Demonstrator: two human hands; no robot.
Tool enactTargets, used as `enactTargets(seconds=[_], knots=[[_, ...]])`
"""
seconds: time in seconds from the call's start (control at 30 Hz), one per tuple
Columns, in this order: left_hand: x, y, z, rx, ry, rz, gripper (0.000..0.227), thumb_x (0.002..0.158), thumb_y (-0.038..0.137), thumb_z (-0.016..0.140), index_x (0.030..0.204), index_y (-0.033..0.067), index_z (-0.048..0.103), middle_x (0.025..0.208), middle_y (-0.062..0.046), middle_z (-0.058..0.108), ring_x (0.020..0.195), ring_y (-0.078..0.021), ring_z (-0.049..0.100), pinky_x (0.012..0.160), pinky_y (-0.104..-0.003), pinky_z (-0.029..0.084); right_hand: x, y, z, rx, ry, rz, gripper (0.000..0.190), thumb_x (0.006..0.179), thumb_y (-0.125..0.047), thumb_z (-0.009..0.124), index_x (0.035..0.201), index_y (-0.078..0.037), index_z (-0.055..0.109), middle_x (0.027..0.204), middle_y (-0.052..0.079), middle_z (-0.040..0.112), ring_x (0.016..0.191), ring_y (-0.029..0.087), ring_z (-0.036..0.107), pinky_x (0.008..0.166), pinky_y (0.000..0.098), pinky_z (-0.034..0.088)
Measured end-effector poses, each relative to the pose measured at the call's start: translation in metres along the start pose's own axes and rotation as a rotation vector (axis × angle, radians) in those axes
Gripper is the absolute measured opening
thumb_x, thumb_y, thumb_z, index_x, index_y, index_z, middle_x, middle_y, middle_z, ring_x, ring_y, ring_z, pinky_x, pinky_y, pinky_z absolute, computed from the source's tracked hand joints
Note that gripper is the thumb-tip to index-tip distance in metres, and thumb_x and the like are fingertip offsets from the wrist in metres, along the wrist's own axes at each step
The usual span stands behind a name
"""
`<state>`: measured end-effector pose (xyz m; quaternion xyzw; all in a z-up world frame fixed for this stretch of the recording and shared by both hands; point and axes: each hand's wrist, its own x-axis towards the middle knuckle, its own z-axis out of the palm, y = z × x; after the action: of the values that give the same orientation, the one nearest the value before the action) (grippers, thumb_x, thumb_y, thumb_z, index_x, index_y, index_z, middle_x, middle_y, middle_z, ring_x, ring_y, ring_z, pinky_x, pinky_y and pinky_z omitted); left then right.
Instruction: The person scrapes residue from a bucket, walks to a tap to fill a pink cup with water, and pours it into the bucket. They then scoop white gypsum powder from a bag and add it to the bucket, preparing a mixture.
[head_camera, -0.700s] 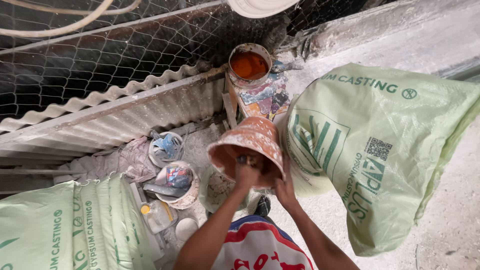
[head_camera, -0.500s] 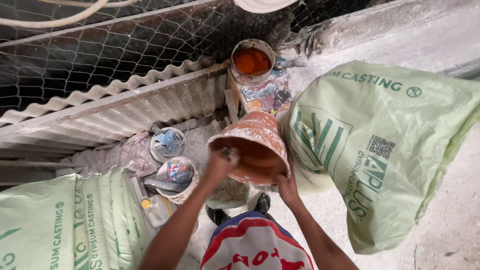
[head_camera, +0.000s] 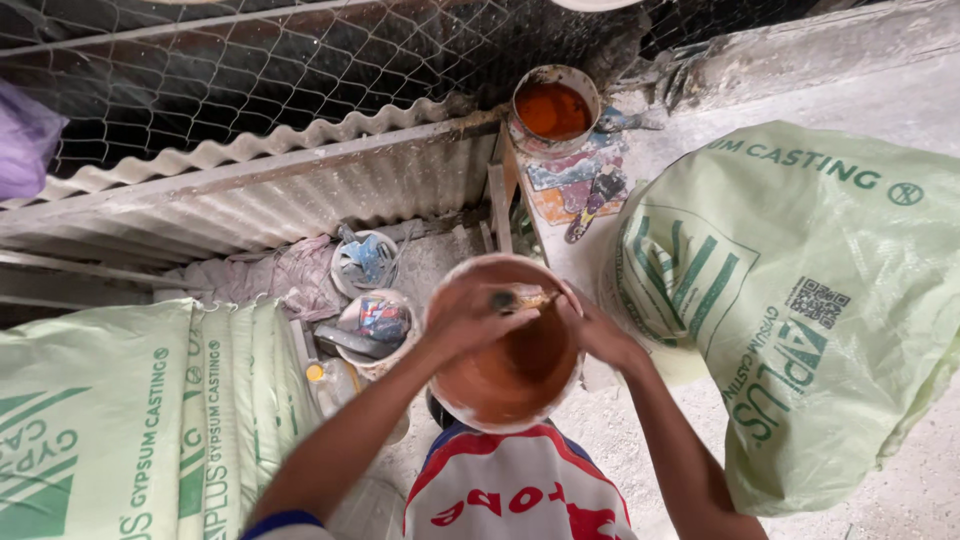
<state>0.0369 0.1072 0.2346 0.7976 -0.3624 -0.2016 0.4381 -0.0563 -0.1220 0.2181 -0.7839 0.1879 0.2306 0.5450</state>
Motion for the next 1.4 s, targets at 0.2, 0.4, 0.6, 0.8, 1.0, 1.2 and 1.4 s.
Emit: enactTargets(seconds=[0.2, 0.4, 0.6, 0.8, 1.0, 1.2, 1.4], knots=[[-0.023, -0.055, -0.019, 0.54, -0.175, 0.349, 0.03, 0.095, 0.017, 0.059, 0.122, 0.0114, 0.07, 0.11, -0.012, 0.072, 0.103, -0.0336, 0.068, 0.085, -0.046, 0.055, 0.006, -0.055, 0.017, -0.337, -0.259, 0.035, 0.064, 0.1, -0.046, 0.041, 0.16, -0.025, 0.032, 0.137, 0.016, 0.067, 0.116, 0.036, 0.066, 0.095, 0.0436, 0.053], [-0.096, -0.089, 0.053, 0.114, -0.587, -0.502, 0.024, 0.097, 0.025, 0.069, 0.096, 0.0008, 0.069, 0.087, -0.015, 0.07, 0.084, -0.0271, 0.068, 0.08, -0.037, 0.055, 0.011, -0.046, 0.041, -0.319, -0.35, 0.17, 0.067, 0.098, -0.052, 0.04, 0.159, -0.027, 0.037, 0.149, 0.012, 0.059, 0.122, 0.047, 0.065, 0.101, 0.049, 0.052], [-0.072, -0.067, 0.096, -1.332, 0.26, -0.614, 0.019, 0.09, 0.021, 0.068, 0.098, 0.0043, 0.062, 0.092, -0.005, 0.066, 0.08, -0.0173, 0.067, 0.075, -0.039, 0.064, 0.023, -0.041, 0.05, -0.186, -0.249, 0.009, 0.066, 0.1, -0.053, 0.045, 0.156, -0.019, 0.034, 0.159, 0.012, 0.041, 0.147, 0.028, 0.04, 0.118, 0.0385, 0.035], [-0.088, -0.049, 0.077, -0.57, 0.059, -0.571, 0.027, 0.095, 0.026, 0.07, 0.103, 0.0007, 0.073, 0.092, -0.009, 0.075, 0.081, -0.0177, 0.069, 0.071, -0.037, 0.057, 0.023, -0.059, 0.04, -0.242, -0.262, -0.23, 0.064, 0.089, -0.015, 0.056, 0.152, -0.016, 0.043, 0.156, 0.013, 0.047, 0.147, 0.028, 0.041, 0.12, 0.0379, 0.031], [-0.057, -0.099, 0.03, 0.379, 0.021, -0.435, 0.03, 0.099, 0.028, 0.06, 0.093, 0.0045, 0.077, 0.082, -0.02, 0.074, 0.074, -0.0345, 0.073, 0.067, -0.044, 0.058, 0.014, -0.074, 0.041, -0.248, -0.251, -0.204, 0.074, 0.077, -0.003, 0.048, 0.149, -0.016, 0.048, 0.151, 0.012, 0.053, 0.144, 0.027, 0.045, 0.119, 0.0363, 0.033], [-0.063, -0.099, 0.088, 0.684, -0.285, 0.064, 0.018, 0.091, 0.019, 0.06, 0.091, 0.0142, 0.077, 0.091, -0.01, 0.076, 0.081, -0.0304, 0.075, 0.075, -0.043, 0.06, 0.015, -0.066, 0.05, -0.314, -0.298, -0.453, 0.073, 0.072, -0.002, 0.048, 0.145, -0.009, 0.052, 0.154, 0.016, 0.05, 0.146, 0.031, 0.043, 0.123, 0.0371, 0.03], [-0.068, -0.097, 0.058, 0.44, -0.482, -0.036, 0.021, 0.096, 0.034, 0.064, 0.1, 0.0207, 0.08, 0.098, -0.011, 0.075, 0.09, -0.0326, 0.072, 0.076, -0.048, 0.055, 0.008, -0.07, 0.05, -0.254, -0.361, -0.472, 0.075, 0.073, 0.001, 0.045, 0.147, -0.009, 0.05, 0.159, 0.017, 0.046, 0.15, 0.033, 0.038, 0.125, 0.0399, 0.026]])
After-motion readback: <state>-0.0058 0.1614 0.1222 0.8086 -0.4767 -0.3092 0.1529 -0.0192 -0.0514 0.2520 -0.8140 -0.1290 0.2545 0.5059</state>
